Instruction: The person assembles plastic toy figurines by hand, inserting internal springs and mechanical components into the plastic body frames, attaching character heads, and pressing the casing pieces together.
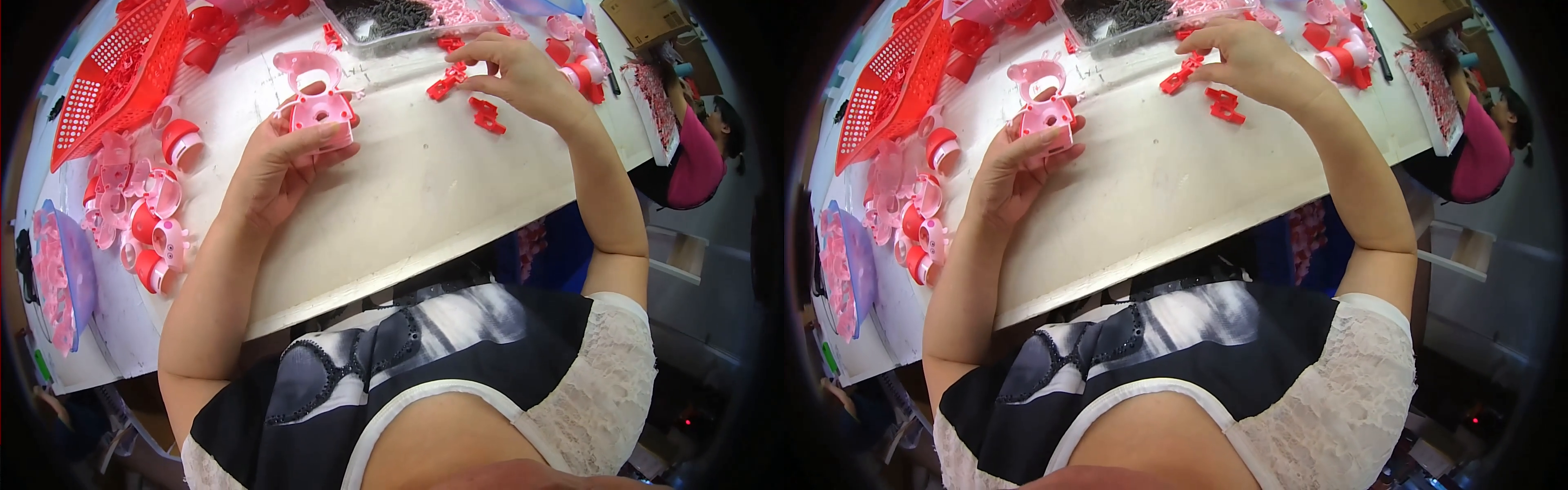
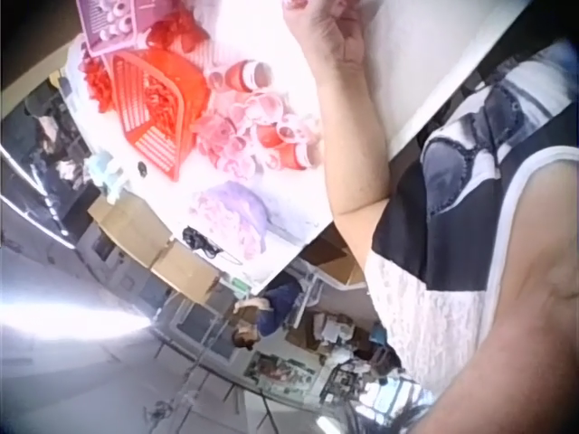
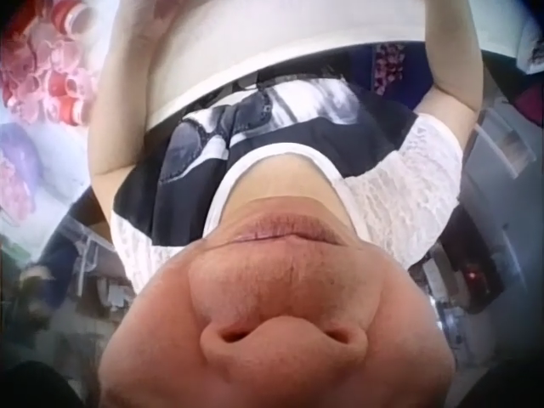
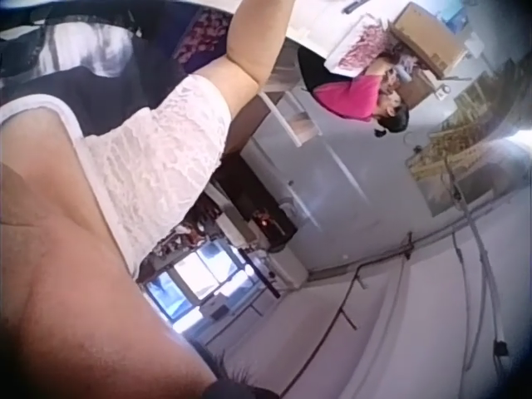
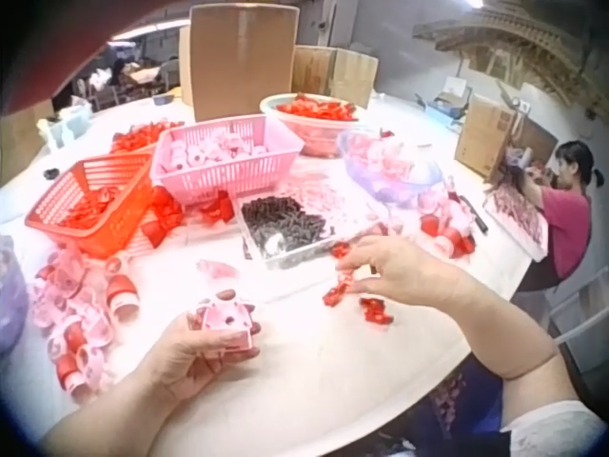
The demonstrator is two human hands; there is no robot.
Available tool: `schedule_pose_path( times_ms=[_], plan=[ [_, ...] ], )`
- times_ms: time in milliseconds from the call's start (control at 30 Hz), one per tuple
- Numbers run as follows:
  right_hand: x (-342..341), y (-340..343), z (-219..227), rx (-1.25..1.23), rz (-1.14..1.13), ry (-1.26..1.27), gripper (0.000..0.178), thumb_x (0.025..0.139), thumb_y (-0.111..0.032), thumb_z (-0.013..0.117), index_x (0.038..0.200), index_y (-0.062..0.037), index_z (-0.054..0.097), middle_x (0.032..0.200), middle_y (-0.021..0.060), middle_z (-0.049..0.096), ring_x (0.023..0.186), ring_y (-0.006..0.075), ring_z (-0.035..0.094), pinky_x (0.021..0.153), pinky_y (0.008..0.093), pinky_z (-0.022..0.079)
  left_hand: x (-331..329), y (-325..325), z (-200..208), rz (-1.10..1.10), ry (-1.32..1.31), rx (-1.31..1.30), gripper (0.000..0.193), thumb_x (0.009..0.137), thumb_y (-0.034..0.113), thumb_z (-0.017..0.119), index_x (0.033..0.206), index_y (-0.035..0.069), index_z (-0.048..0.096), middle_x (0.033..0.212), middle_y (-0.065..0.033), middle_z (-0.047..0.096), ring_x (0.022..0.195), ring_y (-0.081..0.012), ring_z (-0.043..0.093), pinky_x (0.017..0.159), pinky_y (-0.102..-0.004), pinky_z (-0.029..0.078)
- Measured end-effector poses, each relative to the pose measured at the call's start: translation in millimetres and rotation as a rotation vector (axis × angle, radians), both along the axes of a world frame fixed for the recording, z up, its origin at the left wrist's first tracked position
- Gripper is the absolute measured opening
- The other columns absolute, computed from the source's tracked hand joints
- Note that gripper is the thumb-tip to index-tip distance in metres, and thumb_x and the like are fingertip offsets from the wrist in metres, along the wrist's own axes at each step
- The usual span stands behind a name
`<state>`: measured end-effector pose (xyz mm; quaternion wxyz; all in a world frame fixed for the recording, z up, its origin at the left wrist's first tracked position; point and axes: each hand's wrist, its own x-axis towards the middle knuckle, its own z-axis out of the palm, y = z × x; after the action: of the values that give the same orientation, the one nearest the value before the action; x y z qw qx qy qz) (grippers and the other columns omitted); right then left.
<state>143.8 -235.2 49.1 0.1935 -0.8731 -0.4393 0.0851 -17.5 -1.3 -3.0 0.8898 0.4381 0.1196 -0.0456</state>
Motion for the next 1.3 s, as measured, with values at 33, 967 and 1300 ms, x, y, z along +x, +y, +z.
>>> schedule_pose_path(
  times_ms=[33, 967, 1300],
  plan=[
    [-3, 2, -4, 0.011, 0.014, -0.063, 0.023, 0.076, -0.016, 0.064, 0.097, -0.0054, 0.063, 0.09, 0.0075, 0.058, 0.08, 0.0191, 0.057, 0.07, 0.0302, 0.045, 0, 0, 0, -0.011, 0.016, 0.003, 0.06, 0.071, 0.002, 0.068, 0.123, -0.001, 0.037, 0.105, -0.0115, 0.055, 0.091, -0.0182, 0.058, 0.08, -0.0347, 0.052],
    [32, 69, 39, 0.149, -0.018, -0.098, 0.023, 0.077, -0.014, 0.066, 0.094, 0.0001, 0.06, 0.073, 0.0043, 0.058, 0.063, 0.0102, 0.049, 0.059, 0.024, 0.042, 0, 4, 5, -0.036, 0.018, -0.117, 0.073, 0.069, 0.0, 0.067, 0.131, 0.002, 0.029, 0.113, -0.0122, 0.051, 0.096, -0.0217, 0.057, 0.081, -0.0295, 0.05],
    [39, 114, 54, 0.088, 0.123, -0.175, 0.019, 0.076, -0.015, 0.064, 0.087, -0.0004, 0.06, 0.071, 0.0088, 0.058, 0.063, 0.016, 0.053, 0.059, 0.0281, 0.042, 2, 7, 7, -0.072, 0.048, -0.076, 0.056, 0.072, 0.005, 0.068, 0.121, 0.0, 0.041, 0.109, -0.0091, 0.053, 0.096, -0.0181, 0.056, 0.079, -0.0324, 0.052]
  ],
)
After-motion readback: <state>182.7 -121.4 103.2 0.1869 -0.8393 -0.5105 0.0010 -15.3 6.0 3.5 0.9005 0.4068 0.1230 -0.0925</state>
